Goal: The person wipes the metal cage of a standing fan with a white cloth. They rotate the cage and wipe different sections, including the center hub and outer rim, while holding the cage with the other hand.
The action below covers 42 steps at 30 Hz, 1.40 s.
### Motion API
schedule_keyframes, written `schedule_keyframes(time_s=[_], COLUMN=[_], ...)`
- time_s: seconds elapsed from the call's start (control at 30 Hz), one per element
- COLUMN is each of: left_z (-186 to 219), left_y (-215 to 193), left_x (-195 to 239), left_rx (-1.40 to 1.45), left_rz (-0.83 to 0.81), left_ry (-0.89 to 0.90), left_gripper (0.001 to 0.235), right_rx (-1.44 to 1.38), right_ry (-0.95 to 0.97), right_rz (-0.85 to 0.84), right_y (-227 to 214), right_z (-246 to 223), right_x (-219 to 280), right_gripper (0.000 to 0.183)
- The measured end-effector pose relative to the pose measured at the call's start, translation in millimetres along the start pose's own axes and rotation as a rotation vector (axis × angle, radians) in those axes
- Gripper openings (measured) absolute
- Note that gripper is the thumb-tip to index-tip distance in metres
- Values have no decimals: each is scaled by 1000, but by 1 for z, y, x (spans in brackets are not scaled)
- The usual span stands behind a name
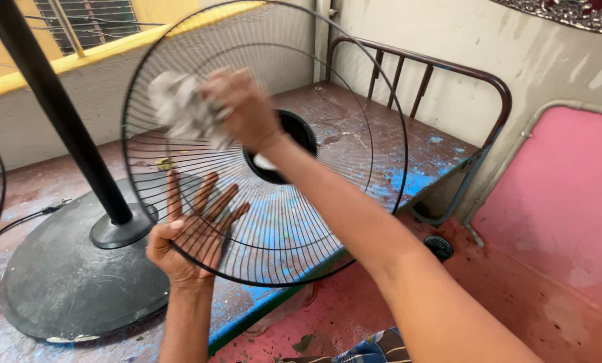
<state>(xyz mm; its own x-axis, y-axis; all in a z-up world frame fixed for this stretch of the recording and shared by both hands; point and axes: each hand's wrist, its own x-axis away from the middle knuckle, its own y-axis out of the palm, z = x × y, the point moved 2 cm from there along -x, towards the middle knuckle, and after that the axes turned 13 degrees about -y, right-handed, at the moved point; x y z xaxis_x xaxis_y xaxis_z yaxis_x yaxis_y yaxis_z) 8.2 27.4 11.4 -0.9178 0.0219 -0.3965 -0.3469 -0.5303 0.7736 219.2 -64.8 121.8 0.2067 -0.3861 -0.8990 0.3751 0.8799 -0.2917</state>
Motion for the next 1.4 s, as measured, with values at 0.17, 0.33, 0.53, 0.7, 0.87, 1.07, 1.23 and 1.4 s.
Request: schedule_keyframes(time_s=[0.17,0.33,0.53,0.7,0.87,1.07,1.23,1.4], left_z=[6,-5,-32,-19,-10,-6,-18,-13], left_y=[6,-14,-60,-24,7,1,-31,-56], left_x=[3,-9,-18,-9,-7,-9,-13,-10], left_rx=[4,62,141,62,46,35,130,133], left_rz=[-12,76,148,77,72,87,66,67], left_ry=[29,80,94,41,63,118,141,175], left_gripper=[96,93,71,91,94,92,81,65], right_rx=[572,42,-70,285,476,224,-141,-291], right_ry=[498,1071,230,176,460,783,622,195], right_rz=[18,-307,-34,-90,-84,-63,180,-107], right_y=[-70,-58,-20,-11,-41,-68,-40,-28], right_z=[48,-46,-158,-60,21,-27,-107,-174], right_x=[43,88,59,38,68,101,56,39], right_gripper=[46,35,38,31,11,49,37,39])
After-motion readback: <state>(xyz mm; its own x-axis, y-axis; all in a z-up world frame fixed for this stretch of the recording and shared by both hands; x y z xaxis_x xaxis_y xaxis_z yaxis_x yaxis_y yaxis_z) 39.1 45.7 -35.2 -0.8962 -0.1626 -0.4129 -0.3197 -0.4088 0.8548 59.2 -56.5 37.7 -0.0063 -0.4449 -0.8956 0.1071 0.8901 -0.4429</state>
